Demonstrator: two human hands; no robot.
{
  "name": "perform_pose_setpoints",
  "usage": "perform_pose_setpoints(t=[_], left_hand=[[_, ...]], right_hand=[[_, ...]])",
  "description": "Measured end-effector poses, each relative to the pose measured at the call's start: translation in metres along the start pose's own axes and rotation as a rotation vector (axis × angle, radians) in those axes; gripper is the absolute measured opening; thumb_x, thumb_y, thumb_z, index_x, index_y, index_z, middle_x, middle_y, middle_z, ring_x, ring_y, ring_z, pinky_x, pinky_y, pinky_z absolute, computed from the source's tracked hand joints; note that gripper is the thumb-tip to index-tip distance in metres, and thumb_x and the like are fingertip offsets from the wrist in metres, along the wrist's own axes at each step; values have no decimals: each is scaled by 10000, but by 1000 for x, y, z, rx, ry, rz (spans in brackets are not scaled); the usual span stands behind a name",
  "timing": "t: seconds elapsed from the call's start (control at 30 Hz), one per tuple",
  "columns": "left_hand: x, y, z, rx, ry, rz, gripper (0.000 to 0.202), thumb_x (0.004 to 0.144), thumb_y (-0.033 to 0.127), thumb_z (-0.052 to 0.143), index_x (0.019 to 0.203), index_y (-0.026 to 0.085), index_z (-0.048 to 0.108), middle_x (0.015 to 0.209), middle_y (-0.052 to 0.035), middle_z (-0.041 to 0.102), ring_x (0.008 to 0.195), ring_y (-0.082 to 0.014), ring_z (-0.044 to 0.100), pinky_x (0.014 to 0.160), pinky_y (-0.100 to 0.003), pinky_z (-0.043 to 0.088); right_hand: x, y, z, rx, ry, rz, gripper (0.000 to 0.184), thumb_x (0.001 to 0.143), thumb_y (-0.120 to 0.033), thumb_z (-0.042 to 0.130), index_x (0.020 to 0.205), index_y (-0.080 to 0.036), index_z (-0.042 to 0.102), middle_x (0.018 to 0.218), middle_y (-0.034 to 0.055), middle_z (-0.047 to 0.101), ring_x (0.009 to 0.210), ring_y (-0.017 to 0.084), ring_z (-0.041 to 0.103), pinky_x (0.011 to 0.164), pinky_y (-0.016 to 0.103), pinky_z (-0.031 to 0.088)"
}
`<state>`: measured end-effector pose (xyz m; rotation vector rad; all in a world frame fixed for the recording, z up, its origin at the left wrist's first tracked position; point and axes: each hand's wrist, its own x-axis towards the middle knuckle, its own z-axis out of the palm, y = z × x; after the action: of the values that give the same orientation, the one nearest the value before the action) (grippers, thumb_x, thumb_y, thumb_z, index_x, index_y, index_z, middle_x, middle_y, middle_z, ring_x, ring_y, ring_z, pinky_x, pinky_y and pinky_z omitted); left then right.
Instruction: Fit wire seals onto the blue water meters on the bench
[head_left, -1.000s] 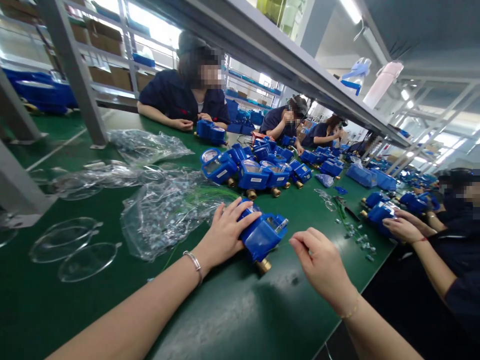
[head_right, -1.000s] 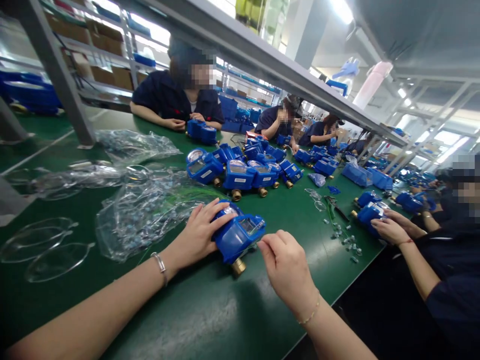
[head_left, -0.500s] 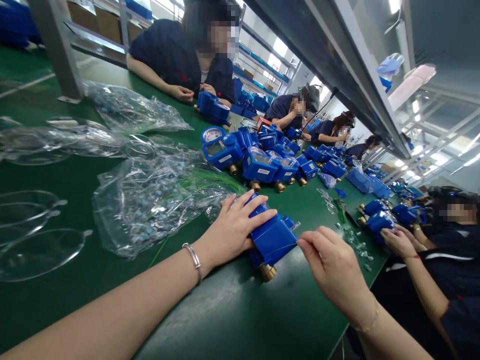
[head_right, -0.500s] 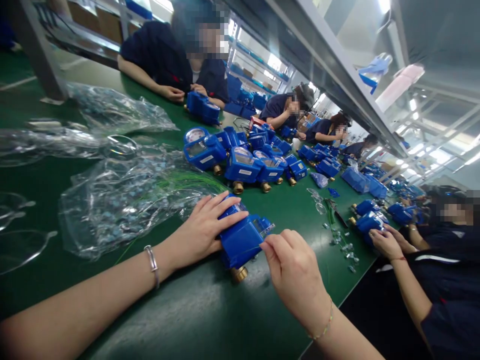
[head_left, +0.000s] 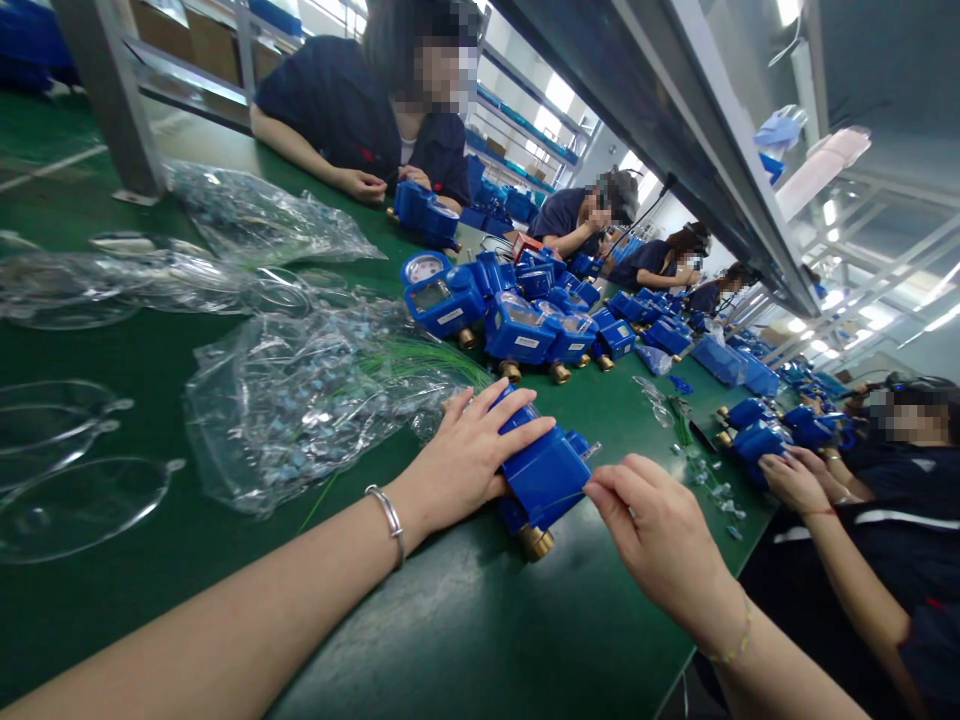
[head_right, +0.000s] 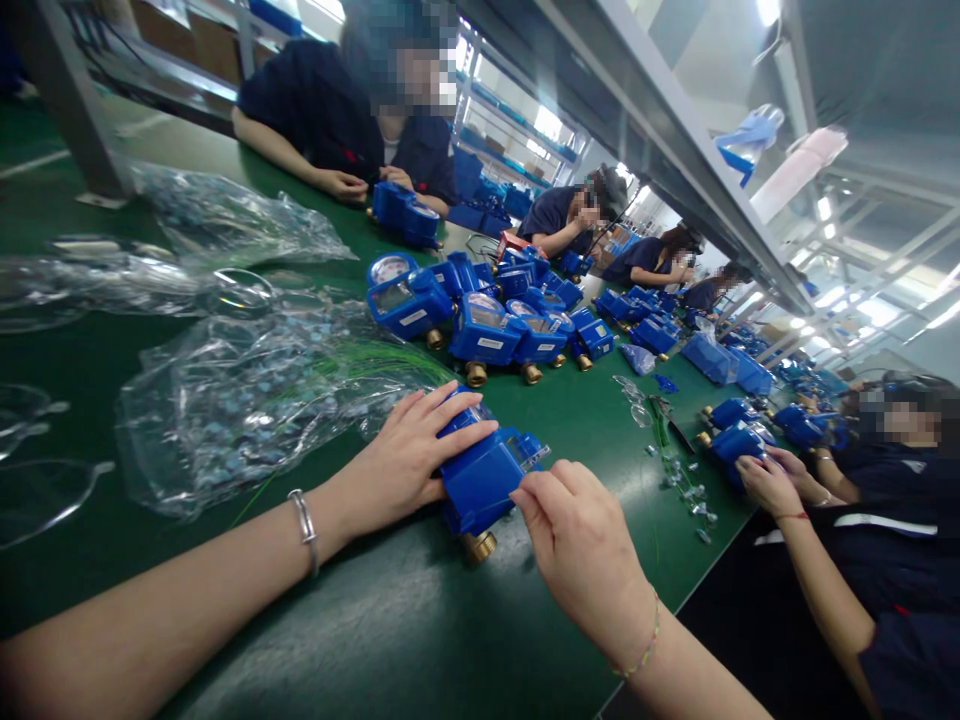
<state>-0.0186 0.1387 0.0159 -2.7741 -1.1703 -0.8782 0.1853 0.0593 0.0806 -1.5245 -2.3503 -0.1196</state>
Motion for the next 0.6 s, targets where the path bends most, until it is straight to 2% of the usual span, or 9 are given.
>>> perform_pose_setpoints(t=[0.1,0.2,0.27,0.33,0.4,0.47,0.53,0.6], left_hand=[[1,5,-4,11,19,-10,658,781,271,600,1357,332,287,1457,-76,231,1332,-330,152,1046,-572,151],[-10,20,-15,41,72,-33,671,776,167,570,1364,307,279,1470,-79,195,1342,-316,121,1067,-549,113],[-24,34,-21,40,130,-99,569,801,120,495,1329,275,350,1429,-88,277,1321,-298,186,1066,-509,155],[-39,47,-24,-57,145,-241,420,827,141,439,1242,205,444,1311,-113,416,1237,-278,333,1029,-456,254],[-50,58,-21,-295,32,-423,339,845,219,424,1178,167,460,1146,-105,541,1070,-236,493,927,-387,378],[-54,64,-17,-572,-176,-534,316,866,304,396,1149,176,453,969,-55,625,864,-189,586,764,-312,452],[-52,67,-15,-681,-316,-546,276,889,347,335,1022,196,524,790,-9,646,698,-160,599,626,-259,440],[-51,65,-19,-580,-352,-484,312,899,338,295,829,204,569,681,1,626,629,-154,586,574,-243,402]], right_hand=[[-1,-4,5,-5,-30,-17,193,907,-277,411,830,-204,572,719,5,514,704,145,463,641,271,335],[-3,-11,13,24,-22,-38,149,904,-239,398,893,-204,542,783,11,550,734,155,486,669,278,348],[-6,-16,20,49,-8,-26,130,895,-205,388,932,-192,513,810,18,560,744,160,499,681,280,359],[-7,-22,26,59,4,1,128,890,-188,371,930,-181,493,802,26,559,746,168,507,685,285,368],[-6,-28,30,67,19,27,131,887,-187,358,921,-175,484,806,37,560,770,182,517,699,295,376],[-7,-32,31,94,30,59,136,880,-186,356,937,-175,479,832,47,567,803,194,528,718,306,382],[-9,-31,29,174,-1,109,165,866,-182,375,1005,-181,463,844,41,573,800,191,542,716,307,390],[-18,-25,26,306,-58,172,249,844,-174,407,1091,-199,425,803,11,568,739,171,551,687,295,399]])
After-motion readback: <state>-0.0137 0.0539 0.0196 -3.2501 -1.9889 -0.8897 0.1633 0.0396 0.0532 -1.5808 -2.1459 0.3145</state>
